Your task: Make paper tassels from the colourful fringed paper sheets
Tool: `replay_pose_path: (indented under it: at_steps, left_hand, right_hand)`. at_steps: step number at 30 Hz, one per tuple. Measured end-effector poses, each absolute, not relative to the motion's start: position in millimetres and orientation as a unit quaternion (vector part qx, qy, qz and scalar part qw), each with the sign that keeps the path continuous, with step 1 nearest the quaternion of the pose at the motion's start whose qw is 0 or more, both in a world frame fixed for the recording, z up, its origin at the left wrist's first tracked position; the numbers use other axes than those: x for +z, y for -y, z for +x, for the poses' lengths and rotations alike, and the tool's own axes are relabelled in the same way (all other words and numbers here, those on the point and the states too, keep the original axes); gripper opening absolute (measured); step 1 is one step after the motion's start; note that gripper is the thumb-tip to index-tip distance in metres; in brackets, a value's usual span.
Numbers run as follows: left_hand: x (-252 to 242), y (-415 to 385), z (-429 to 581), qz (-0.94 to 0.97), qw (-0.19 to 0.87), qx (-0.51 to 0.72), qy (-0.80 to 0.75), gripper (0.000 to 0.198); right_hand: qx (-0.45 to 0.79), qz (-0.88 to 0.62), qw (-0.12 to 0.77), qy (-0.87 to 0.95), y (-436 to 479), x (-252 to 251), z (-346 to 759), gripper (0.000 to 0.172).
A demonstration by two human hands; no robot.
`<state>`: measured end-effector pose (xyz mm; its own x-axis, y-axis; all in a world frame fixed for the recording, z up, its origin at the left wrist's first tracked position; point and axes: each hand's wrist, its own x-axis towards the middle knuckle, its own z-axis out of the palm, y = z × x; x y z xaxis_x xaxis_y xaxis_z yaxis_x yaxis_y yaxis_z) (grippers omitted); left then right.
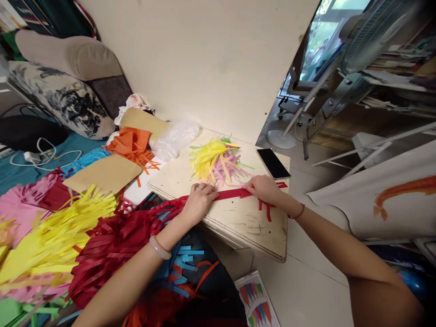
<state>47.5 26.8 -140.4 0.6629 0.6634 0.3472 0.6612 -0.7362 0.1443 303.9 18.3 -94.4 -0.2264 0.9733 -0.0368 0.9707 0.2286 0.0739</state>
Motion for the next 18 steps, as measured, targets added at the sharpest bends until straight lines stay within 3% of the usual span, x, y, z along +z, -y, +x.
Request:
replay_pose_path:
  at_steps: [4,11,18]
  left_hand:
    - [-131.2,-26.9,47.7,0.942,-0.026,0.176,-0.285,0.019]
    - [-118.8,-25.7,59.7,0.946,-0.046,0.139,-0.29,0.015]
    - [-133.3,-25.8,73.9,0.916,-0.071,0.18,-0.352,0.015]
  right_hand:
    - [0.075,0.616,0.004,-0.784,-7.1,-81.6,303.4,0.03]
    - [0.091,0.398,-0.055,-0.911,0.5,-117.0,247.8,0.024]
    - [0.102,0.415,-0.102,-0.898,-12.3,-123.4,247.2,0.019]
